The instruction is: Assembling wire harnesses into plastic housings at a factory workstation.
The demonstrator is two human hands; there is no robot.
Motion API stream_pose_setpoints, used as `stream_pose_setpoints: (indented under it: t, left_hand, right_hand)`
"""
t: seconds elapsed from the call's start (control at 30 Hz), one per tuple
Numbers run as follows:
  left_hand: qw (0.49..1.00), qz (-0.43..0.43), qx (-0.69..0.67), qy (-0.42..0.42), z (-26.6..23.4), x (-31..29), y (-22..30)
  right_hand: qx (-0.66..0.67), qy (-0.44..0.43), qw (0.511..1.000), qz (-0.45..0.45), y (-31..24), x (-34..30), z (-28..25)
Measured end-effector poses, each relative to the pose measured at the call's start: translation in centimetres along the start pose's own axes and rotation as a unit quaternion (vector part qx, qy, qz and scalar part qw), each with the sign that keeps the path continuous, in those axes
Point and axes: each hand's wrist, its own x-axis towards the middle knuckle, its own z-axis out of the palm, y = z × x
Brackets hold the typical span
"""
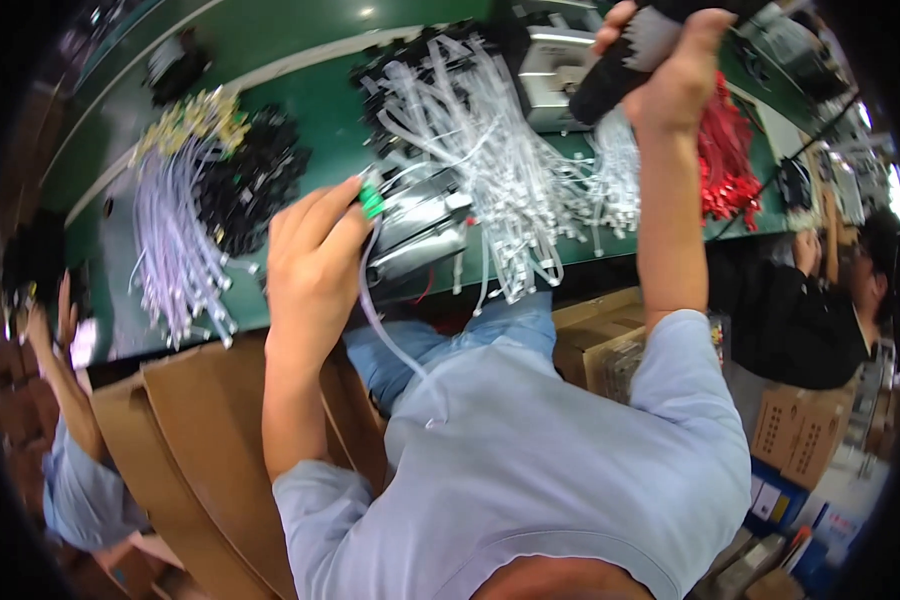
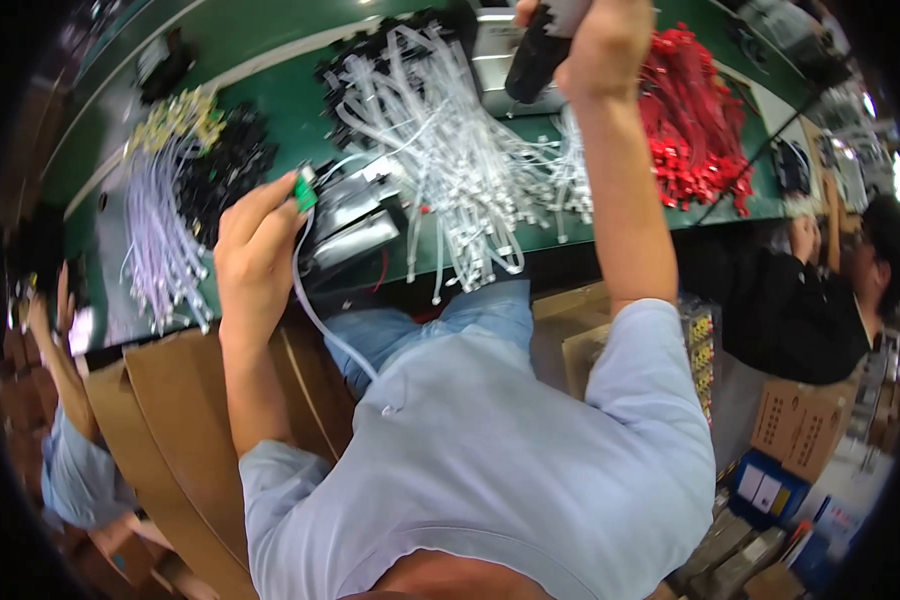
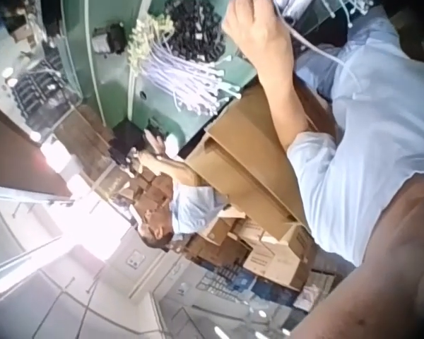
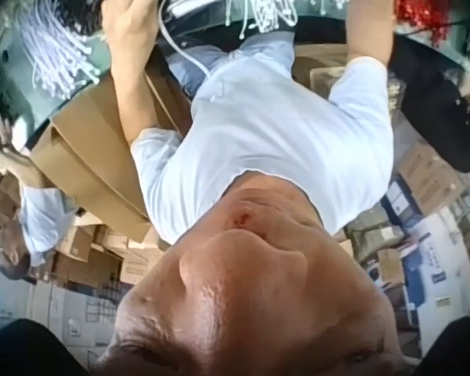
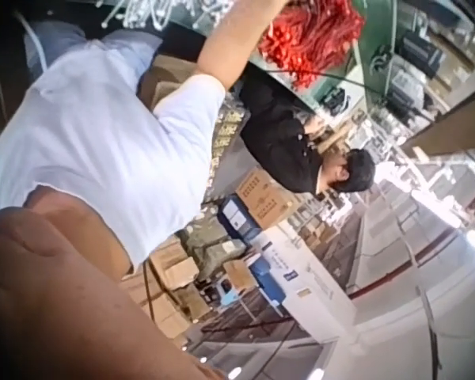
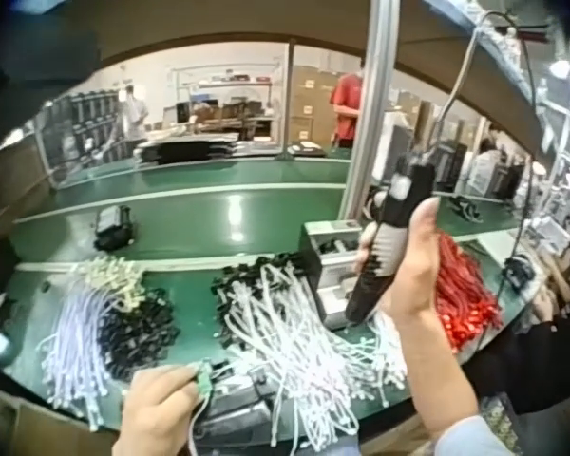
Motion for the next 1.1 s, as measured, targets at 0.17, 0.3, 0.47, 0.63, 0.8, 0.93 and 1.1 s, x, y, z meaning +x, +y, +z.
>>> stream_pose_setpoints:
  t: [0.17,0.3,0.47,0.63,0.8,0.93,1.1]
  left_hand:
    - [1.000,0.016,-0.019,0.015,0.6,0.1,-0.1]
    - [0.999,0.017,-0.025,0.016,0.4,-0.3,-0.3]
    - [0.999,0.008,-0.035,0.020,0.4,-0.6,-0.4]
    - [0.999,0.012,-0.034,0.002,0.4,-0.7,-0.7]
    - [0.999,0.008,-0.037,0.000,0.3,-0.5,-0.6]
    - [0.999,0.004,-0.037,-0.002,0.3,-0.6,-0.6]
    - [0.999,-0.002,-0.036,-0.009,0.3,-0.4,-0.2]
  right_hand:
    - [0.203,-0.190,0.960,0.019,-2.1,-1.9,8.2]
    - [0.196,-0.218,0.955,0.042,-2.1,-3.4,11.1]
    - [0.169,-0.251,0.951,0.066,-2.3,-5.2,13.7]
    - [0.141,-0.280,0.945,0.092,-2.1,-6.0,15.5]
    - [0.076,-0.294,0.953,0.012,-0.6,-5.3,15.6]
    - [0.105,-0.297,0.949,0.016,-0.6,-6.0,15.6]
    - [0.094,-0.315,0.942,-0.072,1.0,-6.0,15.7]
